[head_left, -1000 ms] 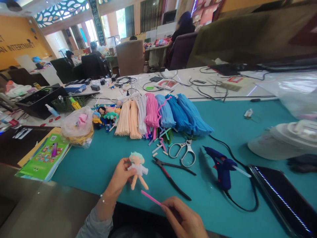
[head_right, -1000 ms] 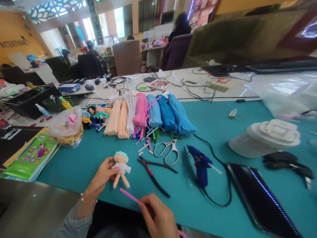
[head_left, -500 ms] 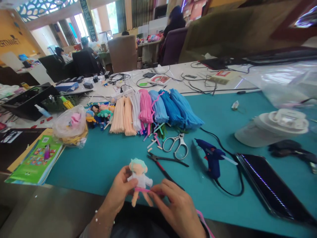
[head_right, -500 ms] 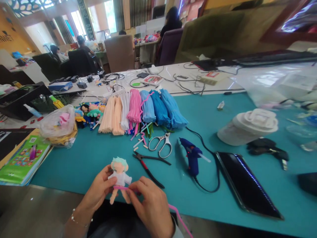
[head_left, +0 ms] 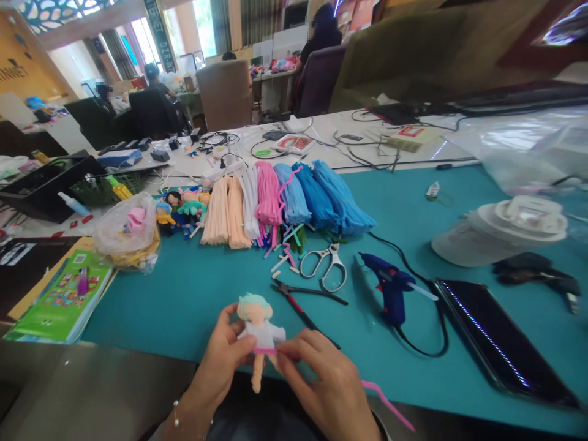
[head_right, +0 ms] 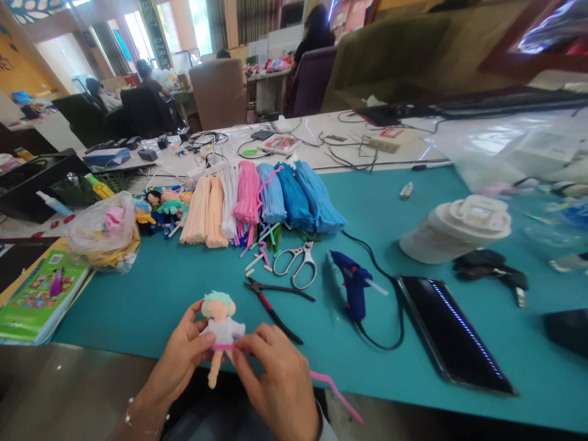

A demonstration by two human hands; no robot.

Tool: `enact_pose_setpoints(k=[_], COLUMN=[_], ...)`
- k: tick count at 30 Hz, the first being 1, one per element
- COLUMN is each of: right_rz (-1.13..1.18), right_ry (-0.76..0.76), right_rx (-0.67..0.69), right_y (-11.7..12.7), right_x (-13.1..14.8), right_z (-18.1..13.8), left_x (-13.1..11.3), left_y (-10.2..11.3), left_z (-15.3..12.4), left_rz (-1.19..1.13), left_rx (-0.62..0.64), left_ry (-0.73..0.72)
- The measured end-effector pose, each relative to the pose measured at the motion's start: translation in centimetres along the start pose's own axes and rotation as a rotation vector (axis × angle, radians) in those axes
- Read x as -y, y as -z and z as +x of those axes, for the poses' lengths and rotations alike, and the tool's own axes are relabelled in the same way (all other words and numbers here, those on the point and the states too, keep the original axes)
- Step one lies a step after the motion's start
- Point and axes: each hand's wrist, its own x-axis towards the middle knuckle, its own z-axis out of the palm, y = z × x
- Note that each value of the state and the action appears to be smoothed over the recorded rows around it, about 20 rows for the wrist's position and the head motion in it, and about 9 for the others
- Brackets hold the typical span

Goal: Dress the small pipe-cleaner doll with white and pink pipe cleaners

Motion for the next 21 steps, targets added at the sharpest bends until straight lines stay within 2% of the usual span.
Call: enact_pose_setpoints(k=[10,16,21], right_rz=[0.001,0.037,0.125], right_ry=[-0.008,0.013,-0.035], right_rx=[-0.031,-0.018,-0.01], right_y=[0.48,0.51,0.63], right_x=[-0.01,-0.19,-0.06], right_z=[0.06,0.05,-0.03], left_x=[0.16,-0.11,-0.14], left_y=[0.27,0.2,0.26], left_z=[-0.28,-0.43,-0.51], left_rz=[0.027,0.015,-0.004], left_rx=[0.035,0.05,0.076], left_ry=[-0.071,-0.039,-0.03])
